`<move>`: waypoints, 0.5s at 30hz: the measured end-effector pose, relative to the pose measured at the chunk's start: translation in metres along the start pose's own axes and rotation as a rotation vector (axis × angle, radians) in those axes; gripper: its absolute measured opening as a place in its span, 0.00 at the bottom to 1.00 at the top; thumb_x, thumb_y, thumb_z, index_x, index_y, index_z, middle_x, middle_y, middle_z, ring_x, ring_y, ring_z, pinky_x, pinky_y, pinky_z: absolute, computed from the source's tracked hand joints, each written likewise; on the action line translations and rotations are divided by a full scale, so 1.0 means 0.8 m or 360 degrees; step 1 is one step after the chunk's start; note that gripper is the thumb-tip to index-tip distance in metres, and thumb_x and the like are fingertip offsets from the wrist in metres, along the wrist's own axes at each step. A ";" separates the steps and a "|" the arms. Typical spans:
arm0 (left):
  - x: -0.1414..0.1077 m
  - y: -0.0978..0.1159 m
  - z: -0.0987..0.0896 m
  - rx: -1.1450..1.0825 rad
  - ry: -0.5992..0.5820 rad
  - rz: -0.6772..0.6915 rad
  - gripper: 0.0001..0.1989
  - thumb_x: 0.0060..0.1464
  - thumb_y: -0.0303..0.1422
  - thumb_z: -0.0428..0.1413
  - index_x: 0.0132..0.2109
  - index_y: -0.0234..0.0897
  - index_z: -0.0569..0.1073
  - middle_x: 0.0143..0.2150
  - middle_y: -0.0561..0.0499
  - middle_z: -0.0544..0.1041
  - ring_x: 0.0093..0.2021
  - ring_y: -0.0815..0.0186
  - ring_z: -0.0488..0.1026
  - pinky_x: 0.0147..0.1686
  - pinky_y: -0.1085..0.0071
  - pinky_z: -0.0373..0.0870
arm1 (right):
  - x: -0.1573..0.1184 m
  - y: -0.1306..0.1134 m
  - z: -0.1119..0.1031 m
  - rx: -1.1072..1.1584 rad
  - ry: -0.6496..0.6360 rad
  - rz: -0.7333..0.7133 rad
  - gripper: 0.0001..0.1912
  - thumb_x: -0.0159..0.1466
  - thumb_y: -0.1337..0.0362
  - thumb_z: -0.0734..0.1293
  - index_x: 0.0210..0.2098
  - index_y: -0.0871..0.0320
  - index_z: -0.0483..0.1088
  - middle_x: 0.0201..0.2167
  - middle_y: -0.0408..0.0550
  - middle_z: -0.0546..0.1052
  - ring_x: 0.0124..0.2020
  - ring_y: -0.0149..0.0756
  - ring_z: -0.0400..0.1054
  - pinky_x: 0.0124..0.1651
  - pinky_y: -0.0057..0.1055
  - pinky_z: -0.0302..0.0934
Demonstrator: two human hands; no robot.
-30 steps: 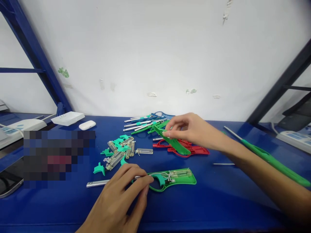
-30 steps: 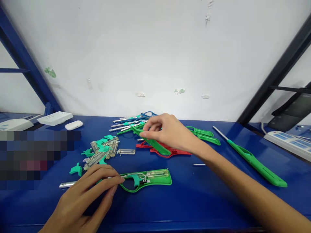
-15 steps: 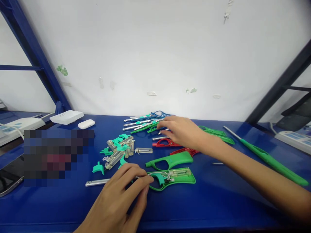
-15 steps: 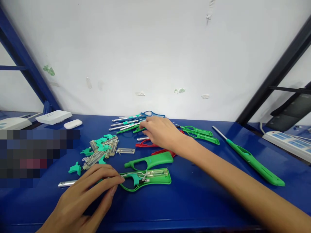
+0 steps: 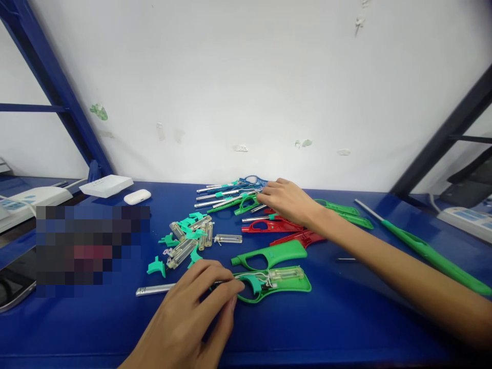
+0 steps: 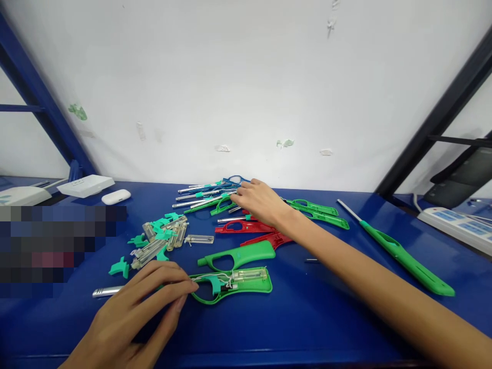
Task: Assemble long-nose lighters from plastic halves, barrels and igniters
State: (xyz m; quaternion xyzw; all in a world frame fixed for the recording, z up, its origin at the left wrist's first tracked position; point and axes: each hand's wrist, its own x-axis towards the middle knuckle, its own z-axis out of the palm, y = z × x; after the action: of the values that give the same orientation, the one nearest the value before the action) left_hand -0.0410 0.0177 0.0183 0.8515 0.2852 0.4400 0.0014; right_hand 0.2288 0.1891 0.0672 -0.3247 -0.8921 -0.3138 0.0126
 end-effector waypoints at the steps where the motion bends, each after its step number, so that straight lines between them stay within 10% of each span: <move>1: 0.000 0.000 0.000 -0.0003 0.0000 0.0001 0.16 0.67 0.16 0.51 0.53 0.37 0.76 0.46 0.49 0.78 0.48 0.68 0.74 0.56 0.73 0.73 | -0.007 0.000 -0.005 -0.0031 0.0056 -0.0015 0.14 0.74 0.57 0.70 0.54 0.57 0.75 0.52 0.51 0.79 0.47 0.39 0.76 0.50 0.42 0.75; 9: -0.006 0.000 0.001 0.0104 0.0124 -0.0084 0.17 0.68 0.18 0.52 0.55 0.38 0.77 0.55 0.46 0.76 0.53 0.67 0.76 0.53 0.74 0.76 | -0.061 -0.035 -0.059 -0.0085 0.0729 -0.0159 0.04 0.74 0.68 0.68 0.46 0.59 0.76 0.39 0.45 0.80 0.41 0.36 0.76 0.47 0.38 0.73; 15: -0.012 -0.008 0.001 0.0286 0.0309 -0.0165 0.21 0.71 0.30 0.59 0.68 0.38 0.71 0.61 0.47 0.80 0.57 0.67 0.80 0.61 0.76 0.75 | -0.077 -0.092 -0.107 0.0115 0.0935 -0.0296 0.19 0.78 0.72 0.57 0.42 0.59 0.80 0.35 0.45 0.84 0.36 0.33 0.73 0.48 0.37 0.68</move>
State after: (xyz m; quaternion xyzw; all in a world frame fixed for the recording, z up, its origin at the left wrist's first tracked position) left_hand -0.0481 0.0186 0.0091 0.7858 0.3657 0.4923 -0.0796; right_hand 0.2189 0.0619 0.0813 -0.1365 -0.8868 -0.3622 0.2526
